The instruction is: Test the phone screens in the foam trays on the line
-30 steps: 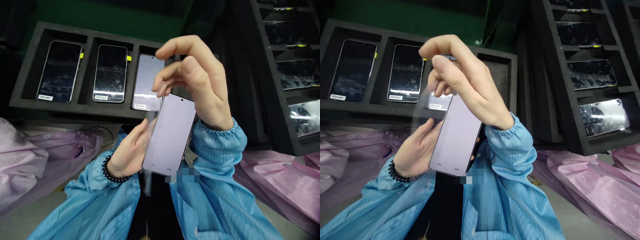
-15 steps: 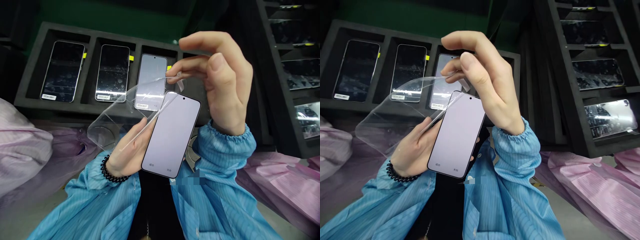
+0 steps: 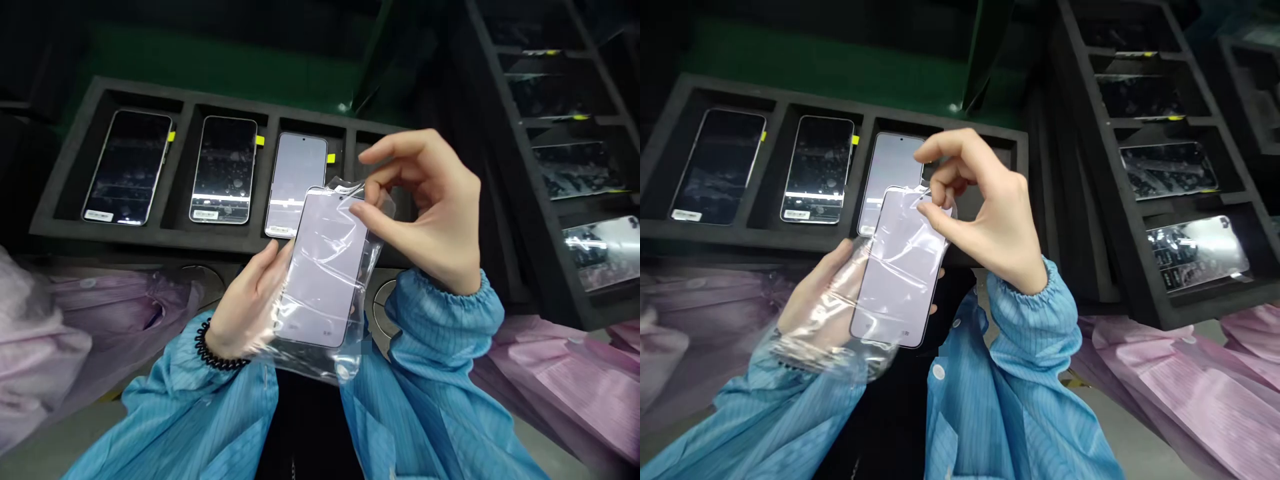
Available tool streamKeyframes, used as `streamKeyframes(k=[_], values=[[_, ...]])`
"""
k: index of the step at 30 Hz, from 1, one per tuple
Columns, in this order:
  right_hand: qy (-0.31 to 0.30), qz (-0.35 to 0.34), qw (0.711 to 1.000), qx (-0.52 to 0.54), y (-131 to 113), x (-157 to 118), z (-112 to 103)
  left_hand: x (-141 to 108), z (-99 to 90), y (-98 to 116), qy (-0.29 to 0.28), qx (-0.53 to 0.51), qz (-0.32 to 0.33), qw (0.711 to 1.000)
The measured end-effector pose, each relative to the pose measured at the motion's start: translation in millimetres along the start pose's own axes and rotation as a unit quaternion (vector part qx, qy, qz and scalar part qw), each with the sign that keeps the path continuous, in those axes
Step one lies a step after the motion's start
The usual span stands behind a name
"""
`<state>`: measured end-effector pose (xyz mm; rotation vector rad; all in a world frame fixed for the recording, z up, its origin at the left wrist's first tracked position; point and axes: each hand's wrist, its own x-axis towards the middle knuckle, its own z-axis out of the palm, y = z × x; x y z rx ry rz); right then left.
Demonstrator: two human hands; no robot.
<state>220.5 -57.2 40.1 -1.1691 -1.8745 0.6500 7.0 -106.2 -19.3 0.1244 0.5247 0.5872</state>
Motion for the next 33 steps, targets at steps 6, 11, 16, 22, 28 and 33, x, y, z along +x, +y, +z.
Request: streamKeyframes(k=[6, 11, 16, 22, 28, 33], values=[[0.016, -0.01, 0.998, -0.066, 0.0, 0.2, -2.6, 1.8, 6.5, 5.3, -0.039, 0.014, 0.037, 0.998], [0.058, -0.011, 0.994, -0.09, 1.1, -0.3, 1.7, 3.4, 4.0, 6.7, -0.023, 0.024, 0.047, 0.998], [0.064, -0.144, 0.987, -0.014, -29.5, -7.2, -3.8, 11.3, 3.0, 5.5, -0.019, 0.023, 0.076, 0.997], [0.157, -0.065, 0.98, 0.099, -40.8, -6.1, -2.4, 16.2, 5.4, 6.8, -0.038, 0.009, 0.064, 0.997], [0.084, 0.071, 0.994, -0.008, -2.2, 1.0, 18.5, 13.8, 4.3, 6.9, -0.019, 0.006, 0.049, 0.999], [0.149, 0.023, 0.978, -0.141, -2.4, -9.3, 18.8, 9.5, 4.8, 7.8, -0.032, 0.0, 0.047, 0.998]])
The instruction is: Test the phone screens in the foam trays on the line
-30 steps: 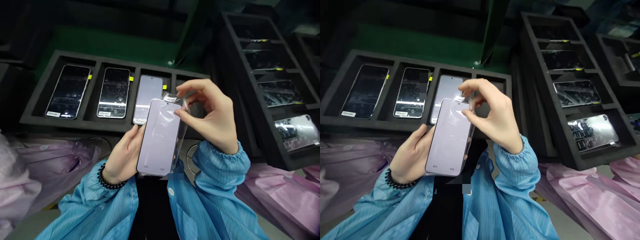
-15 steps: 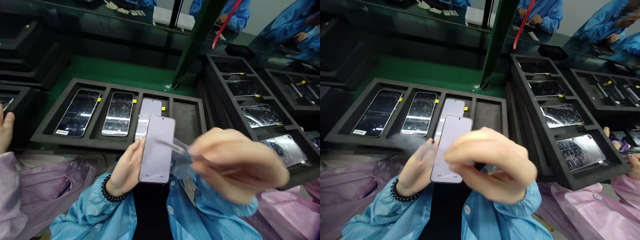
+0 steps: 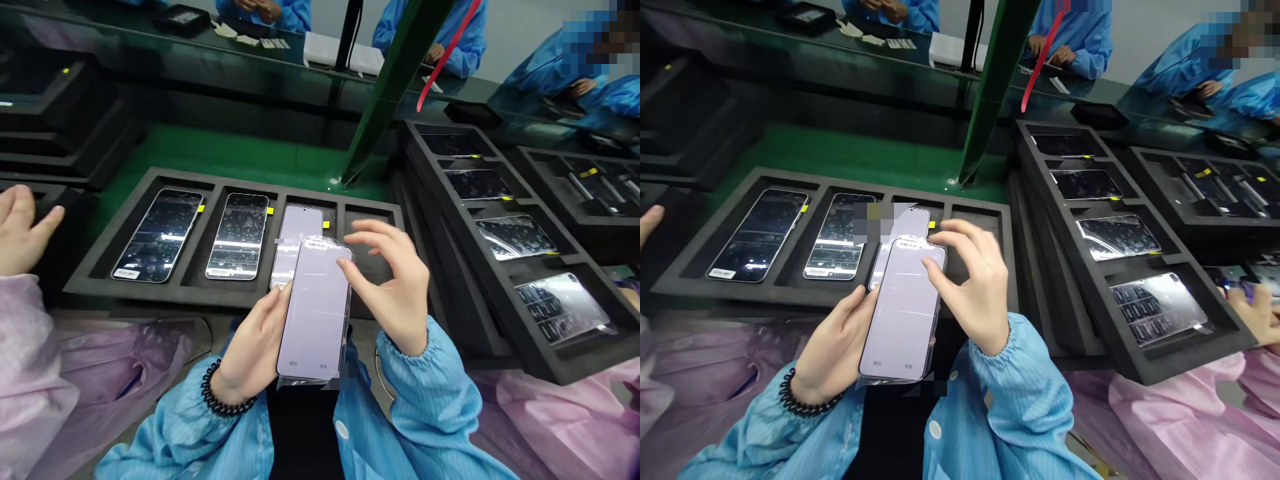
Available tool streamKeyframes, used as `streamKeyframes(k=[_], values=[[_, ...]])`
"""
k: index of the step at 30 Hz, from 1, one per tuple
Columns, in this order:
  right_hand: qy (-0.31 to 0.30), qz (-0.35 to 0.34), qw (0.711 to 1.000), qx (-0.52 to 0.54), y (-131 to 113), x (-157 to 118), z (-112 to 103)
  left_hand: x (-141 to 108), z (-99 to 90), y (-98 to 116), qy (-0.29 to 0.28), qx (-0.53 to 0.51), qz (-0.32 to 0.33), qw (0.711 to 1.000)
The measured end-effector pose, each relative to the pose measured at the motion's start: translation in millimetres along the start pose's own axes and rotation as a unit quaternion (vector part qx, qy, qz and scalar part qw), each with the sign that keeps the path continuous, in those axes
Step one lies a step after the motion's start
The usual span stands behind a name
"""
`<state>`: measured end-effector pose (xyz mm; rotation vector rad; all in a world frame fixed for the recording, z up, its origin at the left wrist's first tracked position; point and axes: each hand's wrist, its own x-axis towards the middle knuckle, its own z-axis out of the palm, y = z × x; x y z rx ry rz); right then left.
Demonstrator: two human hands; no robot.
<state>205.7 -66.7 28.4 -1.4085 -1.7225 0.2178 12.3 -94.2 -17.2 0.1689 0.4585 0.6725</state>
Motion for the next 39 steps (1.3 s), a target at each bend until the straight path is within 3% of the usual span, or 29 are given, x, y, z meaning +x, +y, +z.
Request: streamKeyframes(k=[2, 5, 10, 12, 14, 17, 22, 24, 26, 28, 32, 39], values=[[0.045, 0.001, 0.999, -0.023, 0.2, -7.9, -6.7, -1.2, 4.1, 1.4, -0.002, 0.0, 0.007, 1.0], [0.058, 0.067, 0.996, 0.028, 5.5, -22.4, -18.0, 7.3, 18.7, 3.3, -0.002, 0.026, 0.05, 0.998], [0.137, 0.111, 0.984, 0.012, 13.5, -35.8, -34.1, 61.1, 57.0, -1.0, -0.096, 0.119, 0.092, 0.984], [0.15, 0.11, 0.982, 0.005, 13.7, -37.8, -38.4, 82.2, 66.6, -5.1, -0.099, 0.146, 0.084, 0.981], [0.142, 0.111, 0.984, 0.002, 14.5, -39.8, -41.9, 92.0, 67.8, -6.7, -0.062, 0.197, 0.115, 0.972], [0.102, 0.121, 0.987, -0.006, 20.1, -38.4, -46.4, 81.8, 52.9, 2.6, 0.004, 0.339, 0.238, 0.91], [-0.063, 0.053, 0.993, -0.085, 31.5, 3.3, -38.5, 42.8, 10.3, 34.9, 0.089, 0.551, 0.365, 0.745], [-0.163, 0.023, 0.977, -0.135, 31.5, 30.3, -23.8, 35.6, -1.2, 41.4, 0.127, 0.6, 0.387, 0.689], [-0.256, 0.021, 0.943, -0.212, 28.9, 55.0, -3.6, 34.2, -7.3, 42.1, 0.149, 0.627, 0.394, 0.656], [-0.304, 0.02, 0.91, -0.282, 26.2, 72.9, 18.4, 35.5, -9.4, 39.5, 0.16, 0.644, 0.394, 0.636], [-0.317, 0.022, 0.898, -0.304, 29.4, 88.0, 51.0, 36.8, -9.2, 36.4, 0.168, 0.654, 0.402, 0.618], [-0.331, 0.035, 0.905, -0.264, 44.7, 95.6, 57.8, 34.2, -10.4, 39.6, 0.162, 0.637, 0.405, 0.635]])
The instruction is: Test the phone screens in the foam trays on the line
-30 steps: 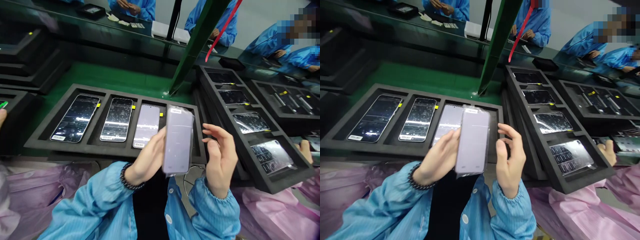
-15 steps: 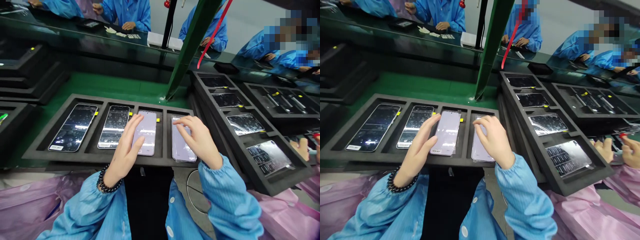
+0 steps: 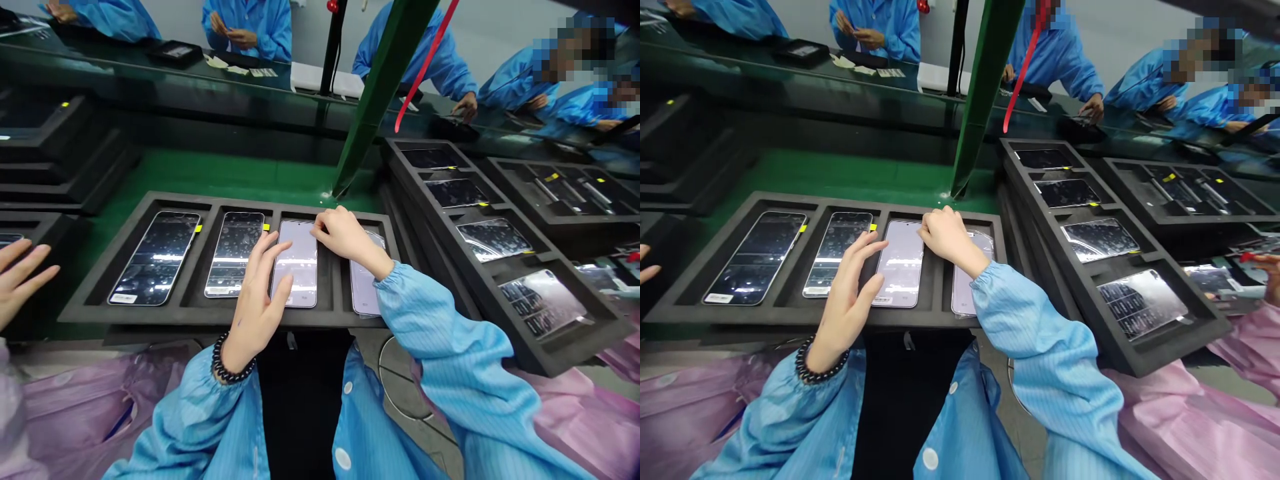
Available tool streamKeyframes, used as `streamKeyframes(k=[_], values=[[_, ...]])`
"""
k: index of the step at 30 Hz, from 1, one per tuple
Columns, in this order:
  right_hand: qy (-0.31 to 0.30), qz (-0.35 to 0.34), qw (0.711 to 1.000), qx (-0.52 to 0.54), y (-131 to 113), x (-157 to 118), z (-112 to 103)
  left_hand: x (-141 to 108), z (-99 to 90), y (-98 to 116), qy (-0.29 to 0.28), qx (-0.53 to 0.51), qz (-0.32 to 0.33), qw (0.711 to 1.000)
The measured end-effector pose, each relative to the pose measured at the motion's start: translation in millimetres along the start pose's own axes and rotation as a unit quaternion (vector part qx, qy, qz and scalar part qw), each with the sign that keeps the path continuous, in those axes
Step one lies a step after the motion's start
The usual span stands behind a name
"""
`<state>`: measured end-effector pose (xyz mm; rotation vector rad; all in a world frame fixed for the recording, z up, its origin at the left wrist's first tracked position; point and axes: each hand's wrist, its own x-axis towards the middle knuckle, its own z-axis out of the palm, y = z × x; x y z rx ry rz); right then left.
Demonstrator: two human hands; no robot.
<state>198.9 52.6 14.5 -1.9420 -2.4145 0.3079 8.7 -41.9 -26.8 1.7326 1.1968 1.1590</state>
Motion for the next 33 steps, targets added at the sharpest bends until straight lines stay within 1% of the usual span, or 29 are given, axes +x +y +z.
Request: streamKeyframes(k=[4, 7, 12, 15, 17, 20, 22, 23, 25, 26, 27, 28, 30, 31, 32, 33], values=[[0.021, 0.007, 0.999, 0.025, -1.4, 2.0, -0.7, -0.1, 1.3, -1.0, 0.007, -0.005, -0.002, 1.0], [0.036, 0.011, 0.999, 0.035, -7.0, -0.4, 3.1, 0.9, 2.7, -1.8, 0.01, -0.017, -0.001, 1.0], [0.045, -0.029, 0.997, 0.063, -17.5, -2.1, 13.4, 1.4, 3.6, -2.5, 0.008, -0.009, 0.006, 1.0], [0.054, -0.036, 0.994, 0.086, -16.4, 2.9, 10.8, -0.4, 5.0, -4.5, 0.019, -0.019, 0.001, 1.0], [0.064, -0.049, 0.991, 0.111, -11.9, 4.6, 3.8, -1.5, 7.0, -7.1, 0.039, -0.051, -0.014, 0.998], [0.068, -0.077, 0.982, 0.161, -4.4, 0.5, -9.8, 0.1, 10.1, -10.6, 0.068, -0.13, -0.042, 0.988], [0.072, -0.096, 0.968, 0.221, -2.3, -5.8, -18.9, 4.4, 9.7, -9.6, 0.075, -0.197, -0.067, 0.975], [0.079, -0.106, 0.957, 0.259, -2.7, -9.5, -23.6, 7.1, 8.4, -7.6, 0.077, -0.239, -0.084, 0.964], [0.102, -0.12, 0.931, 0.33, -6.5, -17.8, -33.6, 12.3, 3.9, -1.0, 0.07, -0.333, -0.139, 0.93], [0.116, -0.125, 0.919, 0.355, -9.4, -22.2, -38.7, 14.1, 1.3, 3.1, 0.044, -0.383, -0.174, 0.906], [0.129, -0.129, 0.912, 0.369, -12.8, -26.9, -43.7, 14.7, -1.0, 7.4, -0.005, -0.437, -0.21, 0.875], [0.138, -0.13, 0.907, 0.377, -16.1, -31.9, -48.1, 13.9, -2.6, 11.5, -0.078, -0.49, -0.241, 0.834], [0.135, -0.13, 0.904, 0.384, -21.2, -43.3, -53.6, 7.6, -2.8, 17.9, -0.246, -0.574, -0.274, 0.731], [0.121, -0.129, 0.905, 0.386, -22.6, -50.0, -54.2, 2.2, -1.4, 20.0, -0.303, -0.604, -0.275, 0.684], [0.105, -0.126, 0.908, 0.386, -23.2, -57.7, -53.2, -4.2, 0.7, 21.5, -0.331, -0.627, -0.273, 0.651], [0.095, -0.119, 0.911, 0.383, -23.0, -66.3, -50.6, -11.3, 3.0, 22.4, -0.334, -0.644, -0.273, 0.633]])
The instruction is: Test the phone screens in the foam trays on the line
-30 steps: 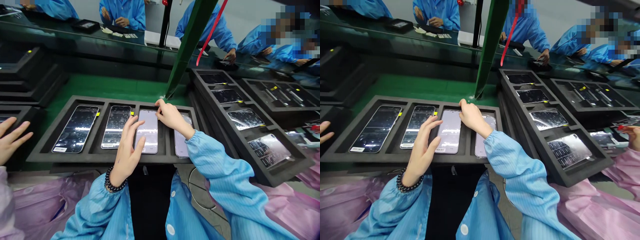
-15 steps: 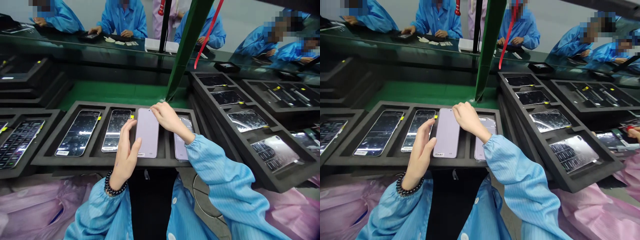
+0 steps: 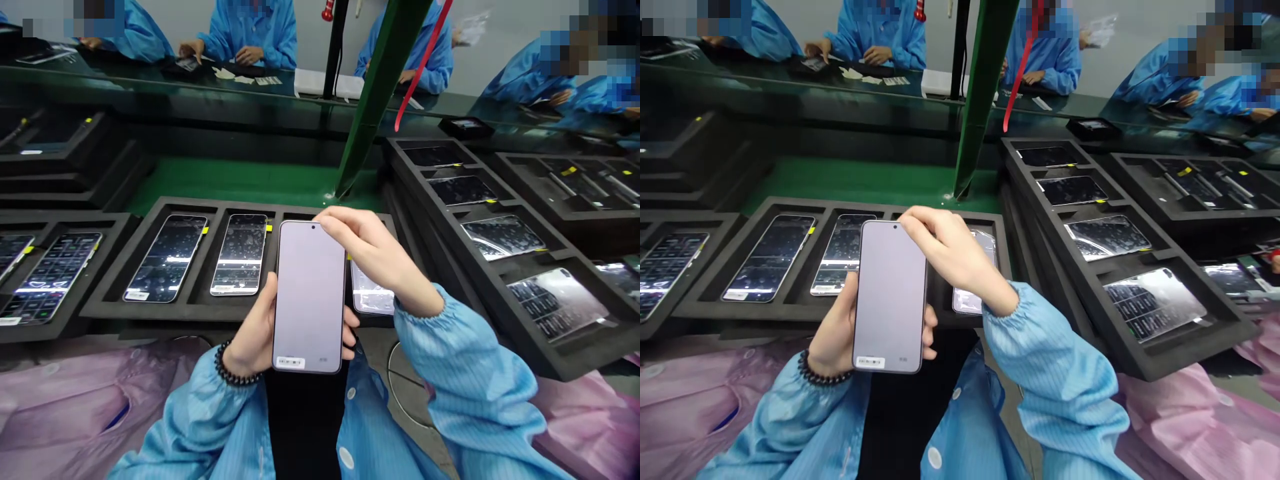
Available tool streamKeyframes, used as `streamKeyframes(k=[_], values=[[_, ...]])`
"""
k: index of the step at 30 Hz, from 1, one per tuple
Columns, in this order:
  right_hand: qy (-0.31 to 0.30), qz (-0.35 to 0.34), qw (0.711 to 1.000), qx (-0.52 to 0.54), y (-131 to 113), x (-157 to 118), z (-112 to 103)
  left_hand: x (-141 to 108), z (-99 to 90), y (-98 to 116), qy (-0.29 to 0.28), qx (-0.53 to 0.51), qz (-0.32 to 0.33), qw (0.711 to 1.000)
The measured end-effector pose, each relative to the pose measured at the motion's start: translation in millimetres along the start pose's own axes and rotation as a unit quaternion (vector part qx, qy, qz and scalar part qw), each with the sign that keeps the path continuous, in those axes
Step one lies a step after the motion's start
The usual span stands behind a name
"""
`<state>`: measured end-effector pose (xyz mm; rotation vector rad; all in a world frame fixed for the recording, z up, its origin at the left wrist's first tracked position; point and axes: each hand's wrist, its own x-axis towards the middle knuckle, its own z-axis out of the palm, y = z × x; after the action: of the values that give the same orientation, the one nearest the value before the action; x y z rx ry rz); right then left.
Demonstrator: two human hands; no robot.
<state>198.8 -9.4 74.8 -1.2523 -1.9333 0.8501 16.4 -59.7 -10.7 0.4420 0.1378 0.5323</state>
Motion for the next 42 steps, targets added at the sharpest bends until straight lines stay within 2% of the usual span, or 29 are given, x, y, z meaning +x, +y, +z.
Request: streamKeyframes(k=[2, 5, 9, 11, 13, 16, 19, 23, 28, 31, 36, 42], values=[[0.035, 0.024, 0.999, -0.024, 1.4, -21.4, 3.3, -5.7, 1.4, -13.5, 0.017, -0.03, 0.02, 0.999], [0.161, 0.05, 0.983, -0.075, 6.2, -55.0, 12.5, -13.1, 2.2, -26.8, 0.039, -0.046, 0.03, 0.998], [0.192, 0.014, 0.968, -0.163, 12.1, -81.1, 30.5, -17.2, 2.1, -33.0, 0.05, -0.046, 0.026, 0.997], [0.209, -0.032, 0.952, -0.22, 13.5, -85.1, 38.6, -18.3, 0.7, -36.1, 0.06, -0.051, 0.018, 0.997], [0.21, -0.122, 0.939, -0.241, 13.3, -87.3, 44.7, -20.5, -1.7, -40.9, 0.066, -0.06, 0.002, 0.996], [0.169, -0.271, 0.928, -0.192, 10.3, -92.4, 50.6, -25.2, -5.3, -49.5, 0.087, -0.082, -0.001, 0.993], [0.161, -0.331, 0.921, -0.129, 6.4, -98.2, 54.9, -28.1, -5.9, -54.2, 0.12, -0.1, 0.006, 0.988], [0.186, -0.348, 0.914, -0.097, 6.3, -101.1, 60.9, -27.4, -2.4, -51.9, 0.134, -0.11, -0.017, 0.985], [0.215, -0.348, 0.909, -0.079, 9.4, -100.3, 65.6, -23.2, 0.8, -46.7, 0.117, -0.096, -0.042, 0.988], [0.216, -0.341, 0.912, -0.072, 8.2, -99.6, 65.4, -22.6, -0.3, -47.9, 0.11, -0.098, -0.041, 0.988], [0.212, -0.329, 0.918, -0.065, 5.4, -98.7, 64.3, -27.9, -5.3, -54.5, 0.15, -0.097, -0.009, 0.984], [0.21, -0.326, 0.92, -0.057, 5.6, -100.3, 67.2, -31.7, -2.4, -48.8, 0.132, -0.086, -0.035, 0.987]])
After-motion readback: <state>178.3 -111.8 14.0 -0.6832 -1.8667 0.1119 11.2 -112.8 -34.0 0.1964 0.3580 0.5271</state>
